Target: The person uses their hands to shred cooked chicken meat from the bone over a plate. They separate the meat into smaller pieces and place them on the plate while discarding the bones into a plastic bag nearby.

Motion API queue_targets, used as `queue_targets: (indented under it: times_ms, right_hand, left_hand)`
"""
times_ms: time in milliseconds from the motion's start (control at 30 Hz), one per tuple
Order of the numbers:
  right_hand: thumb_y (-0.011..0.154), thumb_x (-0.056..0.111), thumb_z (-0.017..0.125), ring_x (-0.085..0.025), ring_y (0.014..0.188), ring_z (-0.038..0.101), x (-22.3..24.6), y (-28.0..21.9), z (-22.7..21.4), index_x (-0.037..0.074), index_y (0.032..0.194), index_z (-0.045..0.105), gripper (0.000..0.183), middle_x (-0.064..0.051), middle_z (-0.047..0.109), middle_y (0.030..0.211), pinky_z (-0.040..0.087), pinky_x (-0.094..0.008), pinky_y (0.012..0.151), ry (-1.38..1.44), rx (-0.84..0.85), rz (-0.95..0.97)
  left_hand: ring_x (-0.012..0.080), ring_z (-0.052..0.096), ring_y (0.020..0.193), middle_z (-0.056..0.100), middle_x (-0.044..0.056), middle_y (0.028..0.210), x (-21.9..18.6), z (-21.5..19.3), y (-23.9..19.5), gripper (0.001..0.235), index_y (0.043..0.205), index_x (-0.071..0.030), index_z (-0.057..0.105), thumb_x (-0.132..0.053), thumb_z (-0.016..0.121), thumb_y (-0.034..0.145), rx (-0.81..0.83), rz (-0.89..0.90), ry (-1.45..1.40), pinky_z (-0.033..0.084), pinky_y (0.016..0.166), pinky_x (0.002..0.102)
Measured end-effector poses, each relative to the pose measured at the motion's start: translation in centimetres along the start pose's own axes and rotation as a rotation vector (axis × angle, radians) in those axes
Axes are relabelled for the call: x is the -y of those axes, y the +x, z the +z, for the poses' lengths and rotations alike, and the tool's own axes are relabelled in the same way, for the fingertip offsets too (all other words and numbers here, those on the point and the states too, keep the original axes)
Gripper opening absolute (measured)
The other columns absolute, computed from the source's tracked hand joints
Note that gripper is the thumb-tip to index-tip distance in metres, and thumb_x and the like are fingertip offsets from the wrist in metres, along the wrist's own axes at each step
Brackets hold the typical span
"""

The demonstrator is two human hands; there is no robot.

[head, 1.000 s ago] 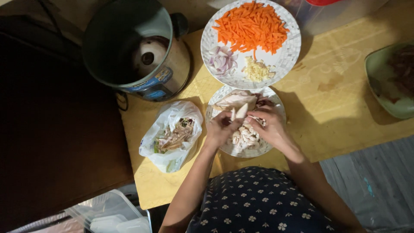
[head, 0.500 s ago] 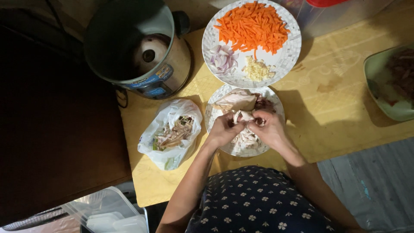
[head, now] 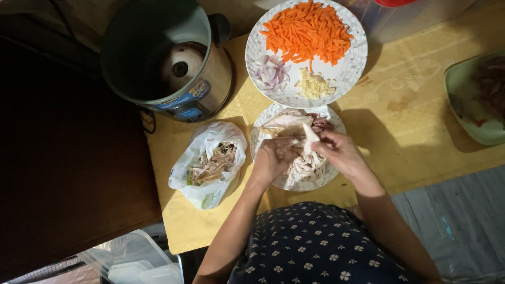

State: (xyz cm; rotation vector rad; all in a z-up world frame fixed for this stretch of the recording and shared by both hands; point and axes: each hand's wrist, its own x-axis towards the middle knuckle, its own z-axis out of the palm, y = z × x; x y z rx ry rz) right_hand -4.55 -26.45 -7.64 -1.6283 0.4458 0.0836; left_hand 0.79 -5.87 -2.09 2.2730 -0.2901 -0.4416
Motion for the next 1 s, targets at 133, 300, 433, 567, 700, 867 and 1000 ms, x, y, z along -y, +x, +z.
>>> queue_targets:
  times_ms: [133, 300, 433, 567, 700, 867, 1000]
  right_hand:
    - [0.087, 0.01, 0.078, -0.013, 0.081, 0.065, 0.3, 0.1, 0.9, 0.006, 0.098, 0.072, 0.014, -0.005, 0.071, 0.088, 0.057, -0.028, 0.077, 0.107, 0.111, -0.077]
    - [0.085, 0.004, 0.077, -0.012, 0.083, 0.065, 3.9, -1.7, 0.4, 0.0, 0.104, 0.072, 0.02, -0.006, 0.071, 0.094, 0.057, -0.028, 0.082, 0.105, 0.234, -0.117]
    - [0.092, 0.017, 0.076, -0.01, 0.076, 0.06, 4.2, -1.2, 0.9, 0.005, 0.098, 0.073, 0.014, -0.003, 0.066, 0.079, 0.053, -0.025, 0.07, 0.011, 0.175, -0.157]
    - [0.092, 0.023, 0.079, -0.008, 0.06, 0.053, 4.7, -1.9, 0.9, 0.009, 0.094, 0.074, 0.015, 0.002, 0.056, 0.065, 0.044, -0.019, 0.052, -0.029, 0.011, -0.197]
    - [0.094, 0.017, 0.073, -0.006, 0.056, 0.053, 4.4, -2.1, 0.1, 0.009, 0.095, 0.074, 0.008, 0.002, 0.053, 0.061, 0.042, -0.016, 0.052, -0.022, -0.046, -0.202]
    - [0.094, 0.014, 0.075, -0.008, 0.067, 0.052, 5.7, -2.3, 0.6, 0.006, 0.093, 0.072, 0.009, 0.0, 0.062, 0.069, 0.044, -0.022, 0.059, -0.058, -0.009, -0.256]
    - [0.096, 0.018, 0.07, -0.01, 0.063, 0.052, 4.8, -2.5, 1.4, 0.009, 0.091, 0.076, 0.013, 0.001, 0.063, 0.066, 0.047, -0.024, 0.059, -0.06, 0.053, -0.249]
  left_hand:
    - [0.0359, 0.075, 0.084, 0.076, 0.015, 0.085, -1.8, -0.6, -1.7, 0.027, 0.104, -0.014, 0.08, -0.016, 0.075, 0.078, -0.093, 0.226, -0.376, 0.062, 0.074, 0.04]
    - [0.0373, 0.075, 0.083, 0.076, 0.019, 0.088, -0.5, -0.5, -1.4, 0.029, 0.106, -0.008, 0.079, -0.025, 0.079, 0.083, -0.112, 0.159, -0.337, 0.063, 0.068, 0.041]
    - [0.0371, 0.076, 0.082, 0.075, 0.017, 0.087, -1.8, -1.4, -2.0, 0.02, 0.102, -0.01, 0.08, -0.018, 0.078, 0.084, -0.114, 0.263, -0.294, 0.062, 0.067, 0.041]
    - [0.036, 0.076, 0.083, 0.075, 0.019, 0.087, -1.6, -1.9, -2.4, 0.022, 0.1, -0.007, 0.08, -0.018, 0.079, 0.081, -0.106, 0.23, -0.255, 0.062, 0.071, 0.04]
    - [0.0357, 0.075, 0.088, 0.075, 0.014, 0.089, 0.0, -2.3, -1.5, 0.032, 0.105, -0.011, 0.078, -0.034, 0.078, 0.083, -0.015, 0.097, -0.14, 0.061, 0.074, 0.047]
    - [0.0383, 0.071, 0.105, 0.074, 0.015, 0.108, 2.9, -1.1, -0.2, 0.035, 0.116, -0.013, 0.077, -0.033, 0.071, 0.087, 0.07, 0.047, 0.103, 0.06, 0.084, 0.048]
    - [0.0376, 0.074, 0.09, 0.075, 0.016, 0.091, -1.5, -1.4, -1.5, 0.025, 0.103, -0.013, 0.079, -0.033, 0.076, 0.089, -0.124, 0.187, -0.276, 0.062, 0.071, 0.042]
